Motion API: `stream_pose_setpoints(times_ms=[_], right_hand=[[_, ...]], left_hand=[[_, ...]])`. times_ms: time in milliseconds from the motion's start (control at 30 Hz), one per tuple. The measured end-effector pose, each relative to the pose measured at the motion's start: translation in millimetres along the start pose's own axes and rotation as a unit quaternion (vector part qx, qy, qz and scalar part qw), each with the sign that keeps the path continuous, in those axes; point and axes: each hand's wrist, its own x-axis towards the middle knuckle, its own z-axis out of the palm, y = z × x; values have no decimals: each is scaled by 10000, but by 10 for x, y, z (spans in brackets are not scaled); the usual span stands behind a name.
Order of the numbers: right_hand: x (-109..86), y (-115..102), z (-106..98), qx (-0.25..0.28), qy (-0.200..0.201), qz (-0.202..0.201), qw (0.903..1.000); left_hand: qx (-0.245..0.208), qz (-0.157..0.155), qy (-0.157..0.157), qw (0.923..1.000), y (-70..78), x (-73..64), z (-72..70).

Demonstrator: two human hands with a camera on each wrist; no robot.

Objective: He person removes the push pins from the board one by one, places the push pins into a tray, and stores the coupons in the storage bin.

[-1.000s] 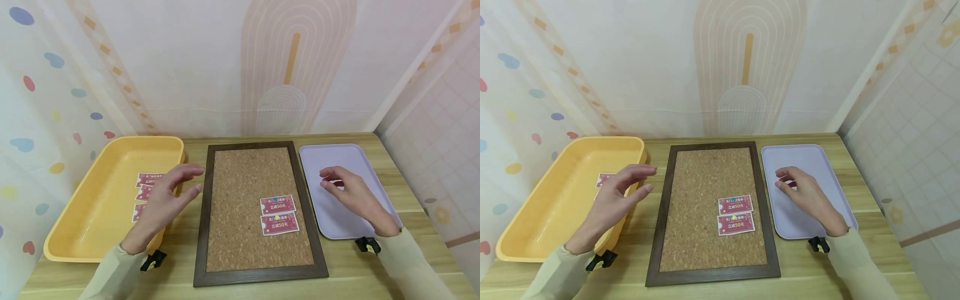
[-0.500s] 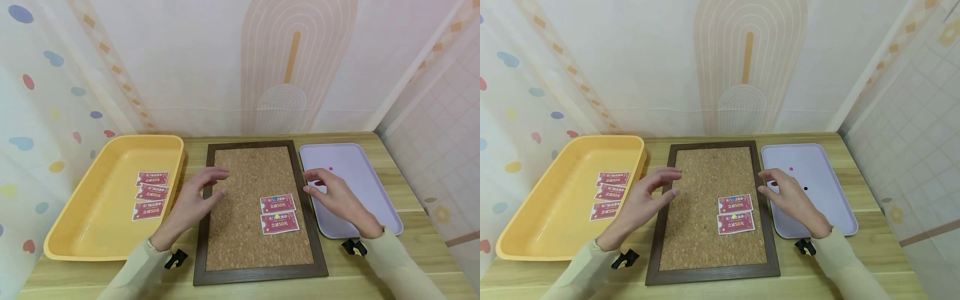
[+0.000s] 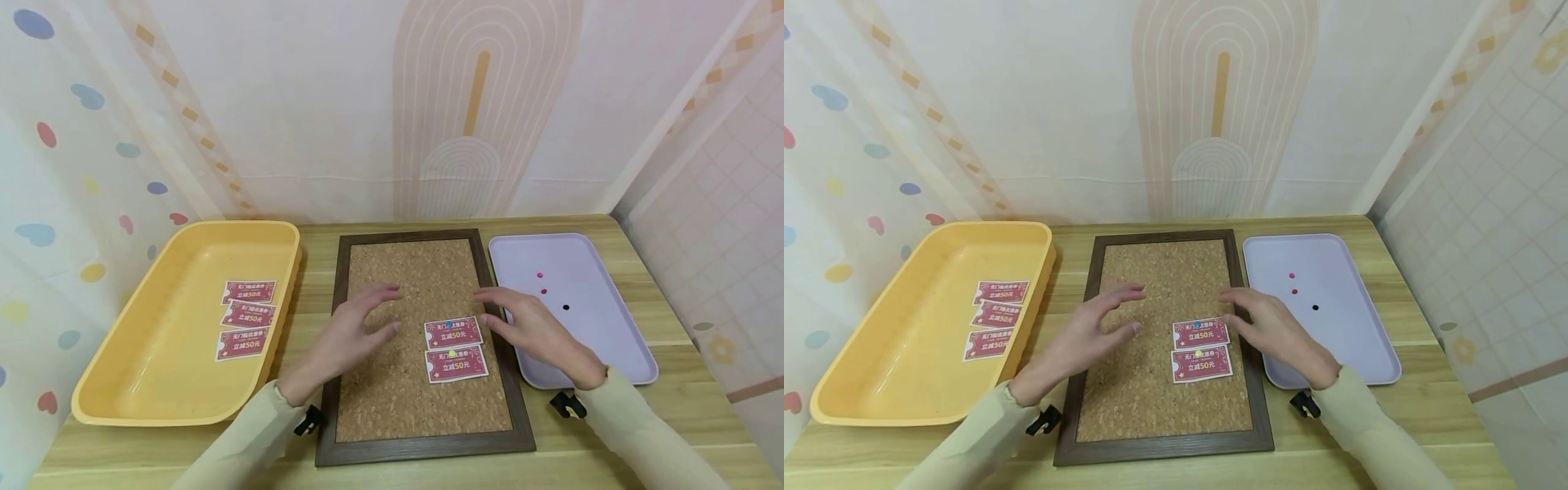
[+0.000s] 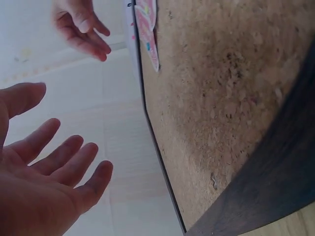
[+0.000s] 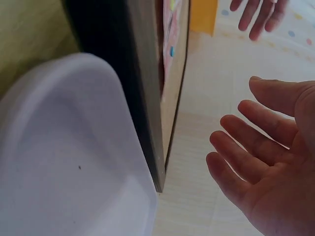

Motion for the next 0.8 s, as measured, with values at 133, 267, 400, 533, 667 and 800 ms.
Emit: stream_pose_setpoints(times_ms=[133,267,400,533,667,800], right_hand=[[16,-20,37,-173,-223,-96,9996],[45,-31,69,-271,-528,-103,9982],[72,-40,106,-305,-841,-97,9959],[90,-48,146,-468,-1141,-175,9922],[88,-58,166,-659,-1431,-158,9874],[74,-59,169,-775,-1726,-87,9819]], left_hand=[[405,112,-354,9985,-16,24,67],[610,42,-838,9946,-20,54,115],[875,120,-1359,9868,-9,97,152],[1055,311,-1832,9769,-22,134,185],[1049,243,-2222,9690,-42,160,226],[1140,135,-2520,9609,-59,176,256]])
